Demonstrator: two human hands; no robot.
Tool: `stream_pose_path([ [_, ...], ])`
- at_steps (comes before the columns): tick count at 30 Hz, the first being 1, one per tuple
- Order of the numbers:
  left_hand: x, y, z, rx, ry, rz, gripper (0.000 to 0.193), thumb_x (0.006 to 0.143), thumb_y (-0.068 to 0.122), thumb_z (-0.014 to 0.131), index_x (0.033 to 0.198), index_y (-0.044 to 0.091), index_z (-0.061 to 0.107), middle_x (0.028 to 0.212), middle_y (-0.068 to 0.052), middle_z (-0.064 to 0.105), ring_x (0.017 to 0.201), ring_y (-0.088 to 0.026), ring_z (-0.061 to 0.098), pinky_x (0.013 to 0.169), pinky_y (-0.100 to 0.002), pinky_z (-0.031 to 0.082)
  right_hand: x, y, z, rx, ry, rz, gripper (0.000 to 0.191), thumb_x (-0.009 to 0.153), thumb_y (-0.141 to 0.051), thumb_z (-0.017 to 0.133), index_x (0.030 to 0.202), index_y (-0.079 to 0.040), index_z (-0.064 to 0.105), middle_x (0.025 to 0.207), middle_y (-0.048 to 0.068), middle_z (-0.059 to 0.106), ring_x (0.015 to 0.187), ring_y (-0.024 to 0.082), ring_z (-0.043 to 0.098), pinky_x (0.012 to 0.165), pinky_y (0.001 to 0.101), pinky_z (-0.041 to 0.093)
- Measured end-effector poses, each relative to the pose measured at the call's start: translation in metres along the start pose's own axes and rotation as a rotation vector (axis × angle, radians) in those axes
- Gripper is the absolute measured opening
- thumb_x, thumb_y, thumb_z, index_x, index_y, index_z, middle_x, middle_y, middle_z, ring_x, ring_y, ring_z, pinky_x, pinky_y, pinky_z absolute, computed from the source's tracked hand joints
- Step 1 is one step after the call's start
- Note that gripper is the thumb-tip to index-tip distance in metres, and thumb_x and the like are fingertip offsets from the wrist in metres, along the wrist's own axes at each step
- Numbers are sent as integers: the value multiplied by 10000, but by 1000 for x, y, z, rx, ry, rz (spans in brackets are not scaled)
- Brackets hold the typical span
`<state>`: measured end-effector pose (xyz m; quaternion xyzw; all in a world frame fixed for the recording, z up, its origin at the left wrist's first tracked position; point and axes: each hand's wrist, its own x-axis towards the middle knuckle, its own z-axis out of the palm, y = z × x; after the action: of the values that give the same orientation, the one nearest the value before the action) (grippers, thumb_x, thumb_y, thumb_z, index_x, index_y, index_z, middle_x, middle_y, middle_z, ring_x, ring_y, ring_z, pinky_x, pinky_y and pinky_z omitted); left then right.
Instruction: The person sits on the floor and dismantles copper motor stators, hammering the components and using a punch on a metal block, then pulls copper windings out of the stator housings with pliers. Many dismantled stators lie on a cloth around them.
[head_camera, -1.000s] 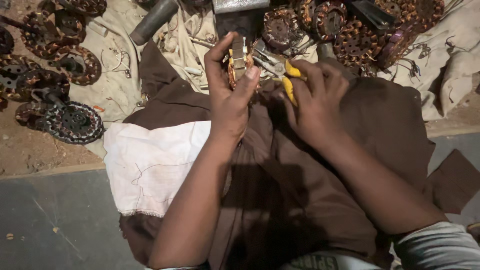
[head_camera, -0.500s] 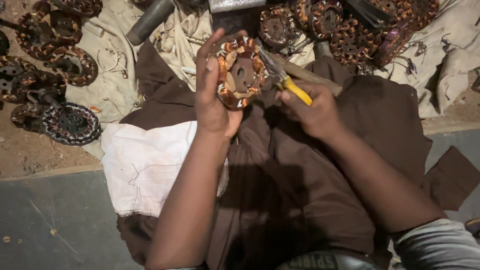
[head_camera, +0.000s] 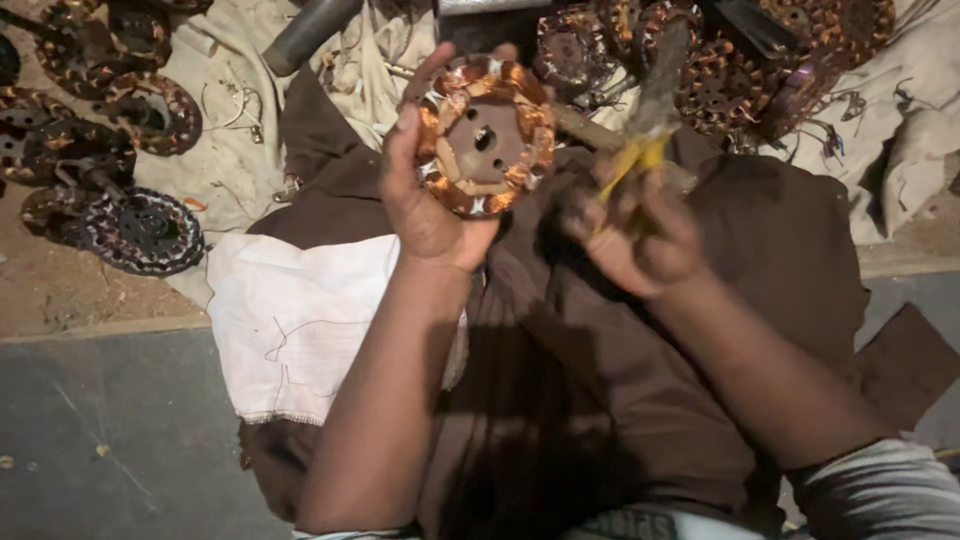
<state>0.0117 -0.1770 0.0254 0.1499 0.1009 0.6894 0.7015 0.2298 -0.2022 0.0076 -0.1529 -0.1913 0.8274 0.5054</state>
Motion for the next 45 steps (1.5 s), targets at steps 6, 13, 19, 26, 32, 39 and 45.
stream_pose_path([
  [6, 3, 21, -6, 128, 56, 6, 609, 1030, 253, 707, 1533, 145, 381, 1360, -121, 557, 1215, -277, 584, 1064, -491, 550, 9, -30, 8, -1288, 352, -128, 399, 1008, -152, 626, 1386, -56, 540, 1415, 155, 443, 1161, 272, 513, 977, 462, 454],
  [13, 1, 20, 11, 337, -22, -213, 1022, 897, 145, 810, 1670, 304, 161, 1432, -115, 547, 1092, -250, 596, 932, -504, 585, 15, -20, 3, -2022, 6, -515, 371, 1049, -66, 681, 1381, 18, 539, 1715, 246, 254, 1581, 483, 220, 1304, 594, 209],
  [19, 0, 8, 15, 79, 6, -239, 897, 1012, 275, 755, 1694, 266, 173, 1505, -120, 512, 1366, -271, 571, 1091, -450, 569, 13, -20, 6, -2122, 11, -559, 410, 1002, -52, 737, 1367, 1, 556, 1724, 230, 238, 1566, 470, 216, 1264, 573, 210],
  [26, -6, 1, 7, 163, -58, -146, 802, 999, 231, 785, 1617, 269, 276, 1484, -60, 497, 1321, -243, 545, 1058, -483, 564, 7, -9, 17, -2348, 140, -506, 466, 934, -76, 775, 1355, -15, 585, 1655, 188, 355, 1552, 432, 270, 1238, 623, 221],
  [32, -4, -5, 4, 332, 18, -116, 836, 959, 148, 774, 1620, 248, 273, 1471, -124, 512, 1265, -271, 599, 1061, -466, 580, 9, -4, 31, -2389, 198, -558, 438, 886, -121, 789, 1281, -18, 632, 1531, 165, 452, 1493, 437, 305, 1183, 648, 249],
  [39, -7, -23, -4, 573, 71, -25, 889, 906, 66, 802, 1600, 197, 261, 1444, -98, 496, 1190, -220, 594, 1004, -393, 566, 8, 1, 23, -2264, 195, -482, 356, 892, -125, 782, 1206, 1, 670, 1319, 174, 582, 1177, 408, 569, 967, 507, 469],
  [45, -6, -24, -2, 537, 89, -20, 857, 926, 150, 794, 1625, 175, 297, 1399, -100, 542, 1143, -196, 574, 968, -355, 527, 12, 1, -13, -1593, 110, -263, 237, 1065, -270, 719, 1065, -33, 710, 957, 26, 672, 798, 178, 658, 712, 320, 521],
])
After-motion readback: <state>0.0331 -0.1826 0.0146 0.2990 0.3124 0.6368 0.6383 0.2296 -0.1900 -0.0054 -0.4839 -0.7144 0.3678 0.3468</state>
